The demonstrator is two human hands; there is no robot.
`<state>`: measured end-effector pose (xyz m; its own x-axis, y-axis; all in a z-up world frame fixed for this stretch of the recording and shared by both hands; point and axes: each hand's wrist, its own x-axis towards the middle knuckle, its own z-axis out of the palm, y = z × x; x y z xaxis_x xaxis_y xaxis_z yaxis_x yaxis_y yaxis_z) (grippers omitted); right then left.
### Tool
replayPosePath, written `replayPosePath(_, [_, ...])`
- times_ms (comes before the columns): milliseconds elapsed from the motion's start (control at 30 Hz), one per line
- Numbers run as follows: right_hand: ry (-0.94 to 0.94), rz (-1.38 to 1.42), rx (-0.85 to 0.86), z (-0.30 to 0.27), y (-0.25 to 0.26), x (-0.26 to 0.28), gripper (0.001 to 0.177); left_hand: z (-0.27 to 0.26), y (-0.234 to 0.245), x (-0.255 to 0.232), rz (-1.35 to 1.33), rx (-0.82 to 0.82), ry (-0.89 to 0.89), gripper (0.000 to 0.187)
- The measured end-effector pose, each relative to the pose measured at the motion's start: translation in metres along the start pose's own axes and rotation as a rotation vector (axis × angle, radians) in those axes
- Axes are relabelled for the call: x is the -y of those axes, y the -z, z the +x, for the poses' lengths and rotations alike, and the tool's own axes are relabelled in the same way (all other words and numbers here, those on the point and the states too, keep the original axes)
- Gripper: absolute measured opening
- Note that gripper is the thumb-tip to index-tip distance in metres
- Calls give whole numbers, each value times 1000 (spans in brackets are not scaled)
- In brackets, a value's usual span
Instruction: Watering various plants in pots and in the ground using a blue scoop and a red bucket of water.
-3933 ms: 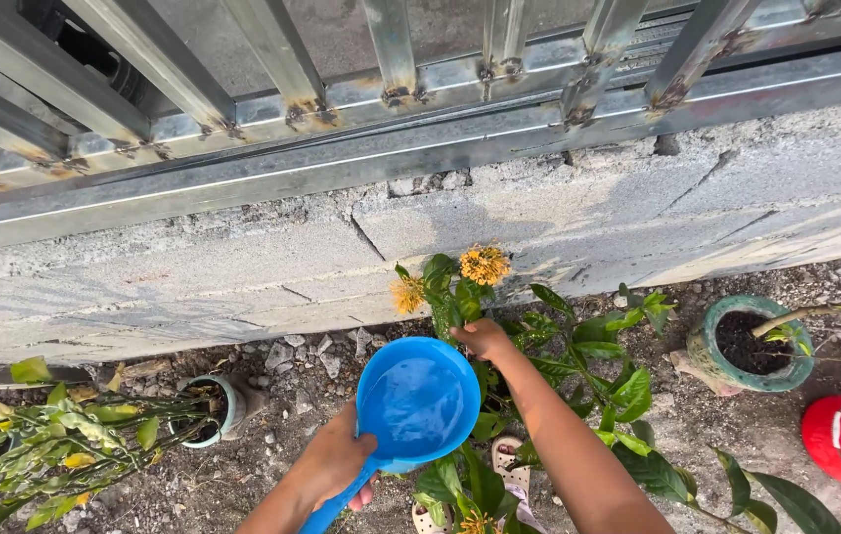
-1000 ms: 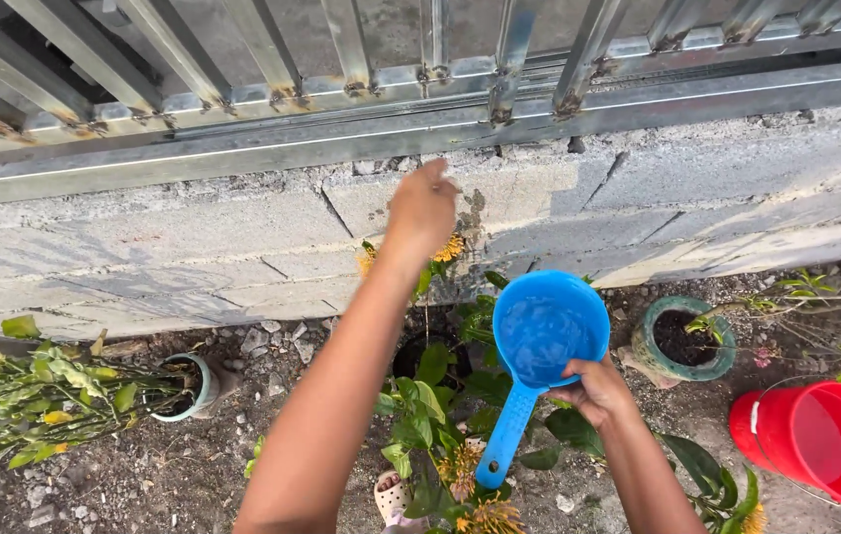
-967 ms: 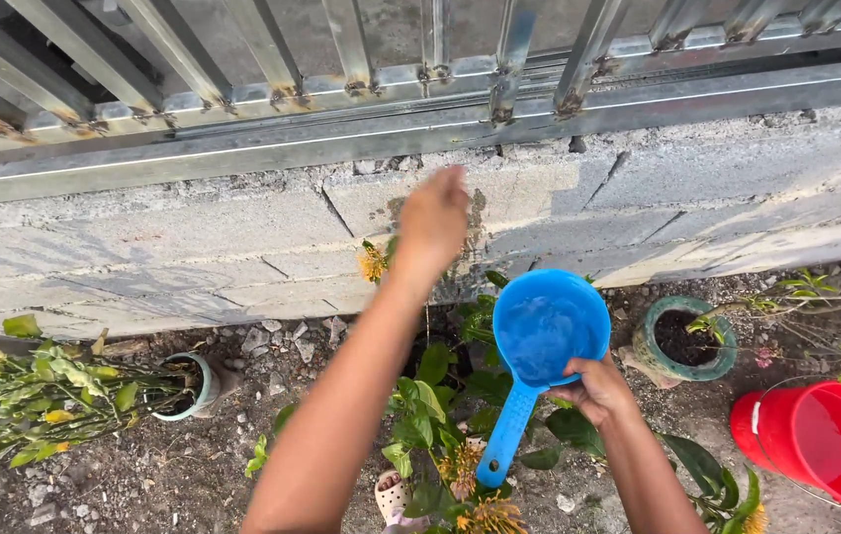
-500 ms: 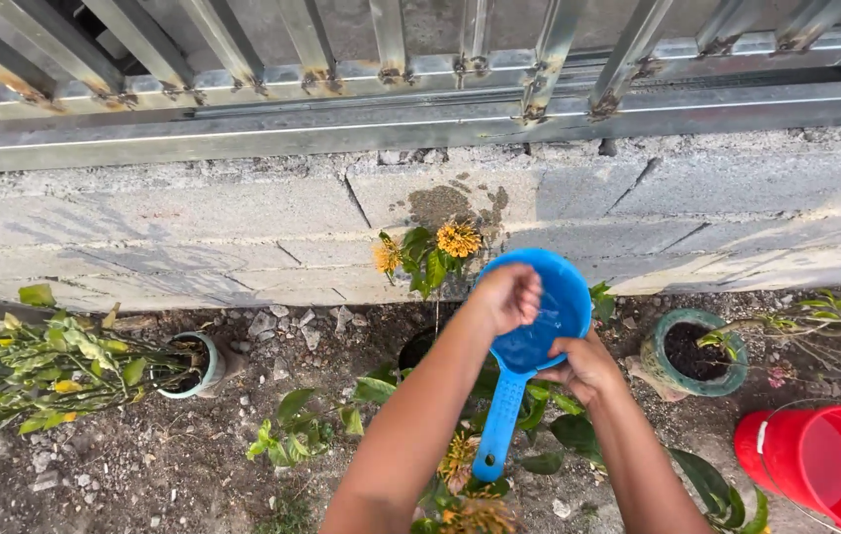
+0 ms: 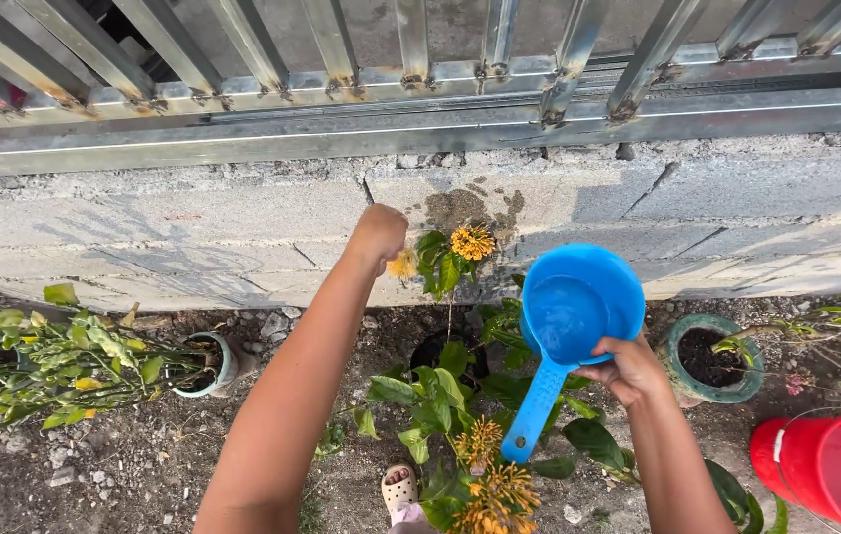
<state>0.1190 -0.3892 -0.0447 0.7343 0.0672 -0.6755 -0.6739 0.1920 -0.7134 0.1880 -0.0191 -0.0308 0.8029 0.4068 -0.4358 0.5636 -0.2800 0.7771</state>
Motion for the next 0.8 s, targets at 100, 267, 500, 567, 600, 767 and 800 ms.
replayPosePath(100, [22, -5, 4, 3, 12, -7, 85, 5, 0, 3, 295, -113, -164, 28])
replayPosePath(267, [75, -4, -73, 3, 15, -7, 85, -176, 6, -124, 30, -1, -360, 37])
replayPosePath(500, [123, -22, -128, 7, 16, -15, 88, -119, -194, -38, 117, 456, -356, 32])
replayPosePath(567, [121, -39, -121, 10, 14, -20, 87, -93, -228, -17, 175, 449, -209, 31])
replayPosePath(600, [119, -56, -106, 11, 13, -22, 87, -80, -246, -7, 235, 430, -62, 32])
replayPosePath(767, [119, -38, -118, -8, 16, -31, 82, -94, -213, -25, -461, 807, 470, 22])
replayPosePath(800, [112, -20, -124, -10, 21, -40, 80, -96, -206, -27, -590, 924, 485, 16])
